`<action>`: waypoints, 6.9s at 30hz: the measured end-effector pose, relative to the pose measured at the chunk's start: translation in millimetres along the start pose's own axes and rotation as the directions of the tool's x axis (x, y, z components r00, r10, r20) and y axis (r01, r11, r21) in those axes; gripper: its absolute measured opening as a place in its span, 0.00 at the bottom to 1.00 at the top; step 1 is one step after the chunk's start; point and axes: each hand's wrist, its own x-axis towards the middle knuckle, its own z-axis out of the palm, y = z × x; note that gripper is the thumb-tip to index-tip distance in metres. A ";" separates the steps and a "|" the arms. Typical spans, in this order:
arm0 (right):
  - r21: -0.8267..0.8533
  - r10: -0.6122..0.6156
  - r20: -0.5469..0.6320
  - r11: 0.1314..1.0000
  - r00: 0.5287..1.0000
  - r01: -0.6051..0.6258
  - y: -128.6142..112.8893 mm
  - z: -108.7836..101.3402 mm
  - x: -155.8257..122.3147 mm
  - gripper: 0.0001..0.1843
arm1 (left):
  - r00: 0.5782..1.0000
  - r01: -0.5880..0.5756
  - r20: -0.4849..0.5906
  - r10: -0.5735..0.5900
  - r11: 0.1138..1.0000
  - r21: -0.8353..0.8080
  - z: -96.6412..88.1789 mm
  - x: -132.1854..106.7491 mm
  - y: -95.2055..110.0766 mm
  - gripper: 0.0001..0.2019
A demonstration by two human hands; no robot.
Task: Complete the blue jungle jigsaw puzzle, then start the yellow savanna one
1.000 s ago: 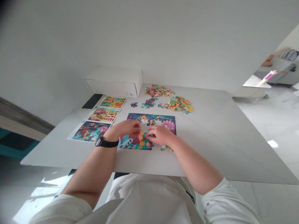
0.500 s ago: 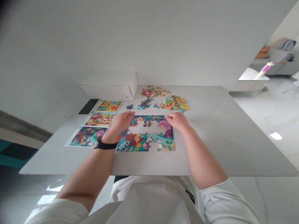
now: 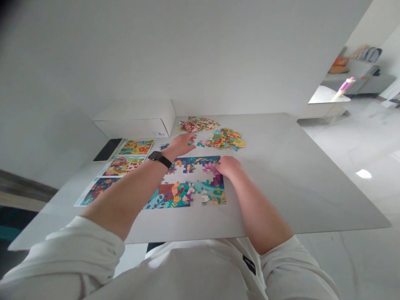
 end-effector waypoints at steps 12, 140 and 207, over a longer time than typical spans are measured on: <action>0.028 -0.022 0.029 0.999 0.999 0.021 -1.0 -0.3 1.7 0.22 | 0.979 -0.080 0.194 0.065 0.994 0.068 16.7 52.9 -5.1 0.32; 0.312 -0.285 -0.126 0.898 0.950 0.311 11.8 21.9 -27.4 0.06 | 0.894 -0.448 -0.125 0.431 0.840 -0.307 60.9 -124.1 48.6 0.12; 0.234 -0.347 -0.073 0.905 0.935 0.354 -0.1 19.2 -35.2 0.07 | 0.987 0.115 -0.110 -0.115 0.993 -0.003 1.0 -30.5 -75.0 0.30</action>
